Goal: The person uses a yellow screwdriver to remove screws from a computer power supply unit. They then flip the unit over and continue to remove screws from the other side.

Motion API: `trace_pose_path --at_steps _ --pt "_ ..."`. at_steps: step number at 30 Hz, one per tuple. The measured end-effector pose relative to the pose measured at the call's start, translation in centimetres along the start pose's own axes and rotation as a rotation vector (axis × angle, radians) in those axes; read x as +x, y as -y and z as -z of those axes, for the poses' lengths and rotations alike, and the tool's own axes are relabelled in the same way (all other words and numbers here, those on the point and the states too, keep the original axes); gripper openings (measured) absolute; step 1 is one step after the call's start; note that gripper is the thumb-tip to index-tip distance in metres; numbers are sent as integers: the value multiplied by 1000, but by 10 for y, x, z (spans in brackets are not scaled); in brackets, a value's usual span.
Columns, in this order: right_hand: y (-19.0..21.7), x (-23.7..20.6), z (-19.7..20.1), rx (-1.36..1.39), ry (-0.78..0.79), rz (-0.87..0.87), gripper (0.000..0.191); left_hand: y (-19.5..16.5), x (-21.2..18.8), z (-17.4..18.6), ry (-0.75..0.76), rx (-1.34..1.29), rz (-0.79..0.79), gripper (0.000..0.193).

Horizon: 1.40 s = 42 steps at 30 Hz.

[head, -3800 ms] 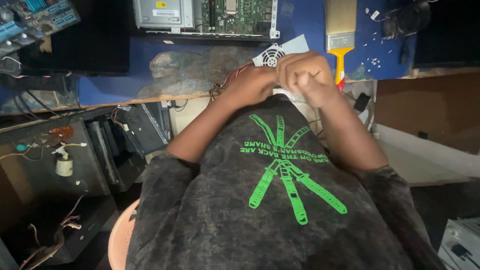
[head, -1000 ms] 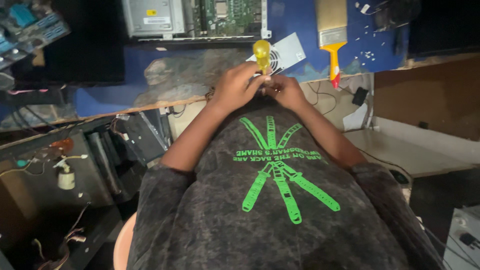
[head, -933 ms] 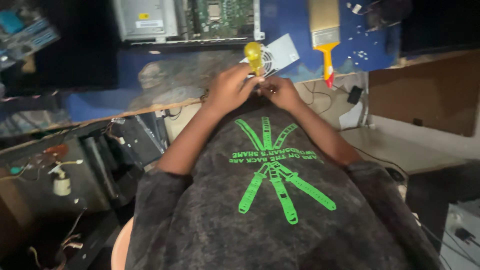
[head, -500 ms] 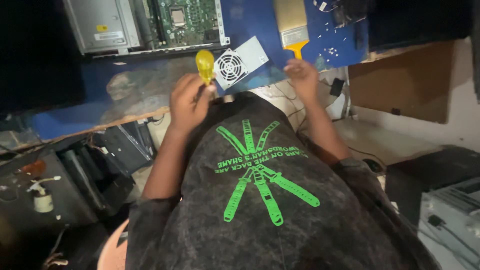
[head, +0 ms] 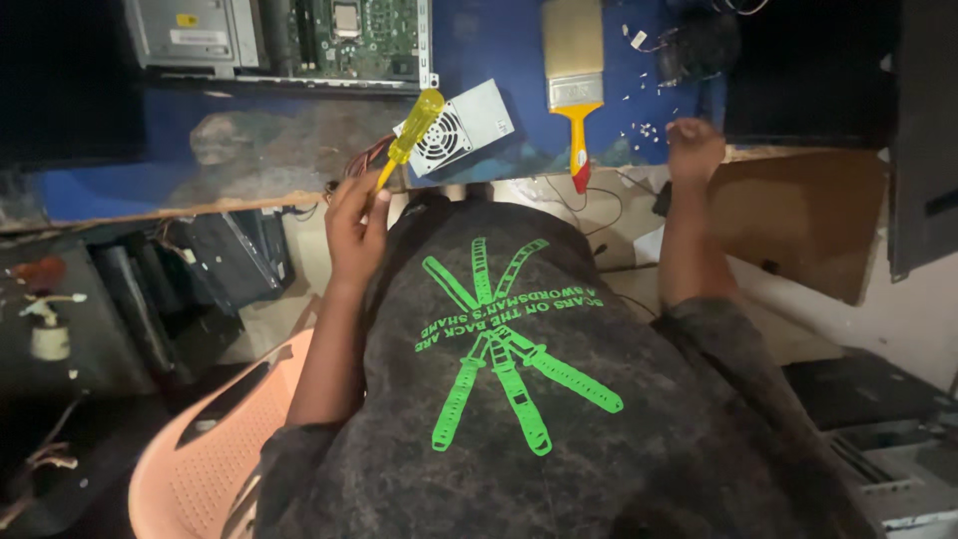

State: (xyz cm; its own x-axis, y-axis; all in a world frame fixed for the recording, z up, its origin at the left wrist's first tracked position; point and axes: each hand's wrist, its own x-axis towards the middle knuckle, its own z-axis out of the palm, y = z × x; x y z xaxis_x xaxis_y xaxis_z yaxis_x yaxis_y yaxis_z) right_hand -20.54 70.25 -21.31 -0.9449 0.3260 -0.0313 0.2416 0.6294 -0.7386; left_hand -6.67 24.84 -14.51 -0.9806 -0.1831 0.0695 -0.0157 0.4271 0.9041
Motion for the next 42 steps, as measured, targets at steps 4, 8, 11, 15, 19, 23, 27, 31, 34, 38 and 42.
trace_pose_path --at_steps 4,8,11,15,19,23,27,31,34,38,42 --pt "1 13 -4 -65 -36 9 13 5 -10 -12 -48 75 15 24" --pt "1 25 -10 -63 -75 50 14 8 -16 -23 -67 -14 48 25" --pt "-3 30 -10 -211 -144 57 12 13 -20 -31 -101 -12 53 26" --pt "-9 31 -14 -5 -184 52 9 22 -23 -41 -157 -69 84 27" --pt "5 24 -37 129 -128 214 15 27 -26 -53 -211 -20 124 27" --pt "45 0 -78 511 315 240 30 27 -25 -68 -267 -132 195 24" --pt "96 -17 -101 -61 597 668 38 25 -25 -76 -319 -233 291 24" --pt "131 -20 -124 -203 690 995 80 21 -24 -80 -341 -250 322 24" --pt "136 -21 -131 -335 687 1157 83 17 -26 -84 -327 -282 357 23" --pt "125 -22 -128 -372 648 1129 81 13 -28 -86 -339 -212 420 28" --pt "113 -19 -121 -355 606 1147 70 11 -25 -81 -327 -241 344 29"
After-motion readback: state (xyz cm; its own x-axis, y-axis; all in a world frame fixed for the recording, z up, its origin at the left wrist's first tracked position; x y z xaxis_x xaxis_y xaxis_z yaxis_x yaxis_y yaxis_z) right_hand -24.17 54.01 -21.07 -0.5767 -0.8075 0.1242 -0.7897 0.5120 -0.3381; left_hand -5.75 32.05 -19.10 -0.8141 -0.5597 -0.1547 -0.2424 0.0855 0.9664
